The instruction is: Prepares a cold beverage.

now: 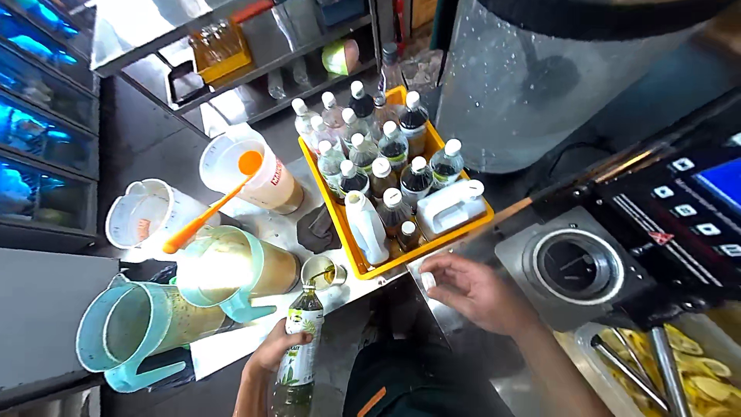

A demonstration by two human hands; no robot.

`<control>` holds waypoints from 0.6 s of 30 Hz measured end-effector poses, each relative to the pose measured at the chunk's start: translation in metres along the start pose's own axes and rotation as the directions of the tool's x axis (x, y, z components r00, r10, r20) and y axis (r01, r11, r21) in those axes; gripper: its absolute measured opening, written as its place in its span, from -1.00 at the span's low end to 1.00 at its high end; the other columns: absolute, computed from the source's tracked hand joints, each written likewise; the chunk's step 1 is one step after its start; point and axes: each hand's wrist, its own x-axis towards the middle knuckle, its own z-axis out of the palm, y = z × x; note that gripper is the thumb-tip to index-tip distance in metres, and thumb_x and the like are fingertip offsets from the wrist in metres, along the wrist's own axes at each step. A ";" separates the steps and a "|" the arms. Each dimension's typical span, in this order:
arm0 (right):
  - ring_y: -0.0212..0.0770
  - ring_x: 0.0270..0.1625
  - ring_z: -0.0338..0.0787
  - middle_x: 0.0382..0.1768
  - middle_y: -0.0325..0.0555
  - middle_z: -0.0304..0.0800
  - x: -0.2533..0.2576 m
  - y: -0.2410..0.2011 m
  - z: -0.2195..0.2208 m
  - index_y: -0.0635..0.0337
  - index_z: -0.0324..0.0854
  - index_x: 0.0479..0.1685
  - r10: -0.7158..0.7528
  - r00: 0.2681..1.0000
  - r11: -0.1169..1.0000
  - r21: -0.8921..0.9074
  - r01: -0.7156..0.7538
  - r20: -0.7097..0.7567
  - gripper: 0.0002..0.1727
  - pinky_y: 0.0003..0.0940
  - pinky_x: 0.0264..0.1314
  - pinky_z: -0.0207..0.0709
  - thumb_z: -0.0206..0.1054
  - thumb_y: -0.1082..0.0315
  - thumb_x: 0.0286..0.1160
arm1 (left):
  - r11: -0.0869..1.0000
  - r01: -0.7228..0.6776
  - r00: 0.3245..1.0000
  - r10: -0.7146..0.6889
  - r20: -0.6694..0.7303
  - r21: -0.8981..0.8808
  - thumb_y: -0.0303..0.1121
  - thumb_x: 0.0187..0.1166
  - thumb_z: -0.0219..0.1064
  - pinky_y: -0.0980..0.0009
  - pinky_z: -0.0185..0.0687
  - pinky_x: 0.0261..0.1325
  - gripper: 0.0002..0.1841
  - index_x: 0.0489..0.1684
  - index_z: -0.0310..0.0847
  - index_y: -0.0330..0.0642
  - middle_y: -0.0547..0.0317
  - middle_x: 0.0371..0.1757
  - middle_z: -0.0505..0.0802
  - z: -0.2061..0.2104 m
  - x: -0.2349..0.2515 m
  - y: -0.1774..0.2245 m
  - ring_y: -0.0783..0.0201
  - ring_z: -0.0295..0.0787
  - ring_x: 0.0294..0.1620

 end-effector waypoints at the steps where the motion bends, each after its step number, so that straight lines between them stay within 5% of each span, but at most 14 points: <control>1: -0.20 -0.01 0.87 0.13 -0.16 0.82 -0.001 0.000 0.000 0.16 0.67 0.25 -0.006 1.000 1.000 -0.005 0.006 0.004 -0.62 -0.26 0.15 0.84 0.50 0.46 0.44 | 1.000 -0.001 1.000 0.001 -0.007 0.007 -0.11 -0.23 0.77 0.13 0.90 -0.10 -0.21 0.12 0.63 -0.26 0.00 -0.19 0.93 0.000 0.000 0.000 0.12 0.94 -0.22; 7: -0.22 -0.03 0.88 0.09 -0.07 0.83 -0.009 0.010 -0.001 0.31 0.65 0.23 -0.034 0.999 0.999 0.032 0.035 -0.005 -0.62 -0.31 0.16 0.83 0.51 0.52 0.42 | 0.998 0.032 0.998 -0.029 -0.058 0.053 -0.19 -0.19 0.67 0.14 0.90 -0.18 -0.28 0.11 0.60 -0.27 0.01 -0.25 0.92 0.005 -0.003 0.008 0.15 0.93 -0.28; 18: -0.30 -0.03 0.88 0.08 -0.13 0.84 -0.040 0.030 -0.018 0.26 0.63 0.25 0.038 0.997 0.999 0.037 -0.036 -0.062 -0.64 -0.38 0.13 0.82 0.49 0.48 0.48 | 0.996 0.034 0.999 -0.035 0.008 0.078 -0.17 -0.12 0.68 0.15 0.90 -0.17 -0.31 0.12 0.61 -0.24 0.00 -0.23 0.92 -0.003 0.000 0.017 0.15 0.94 -0.26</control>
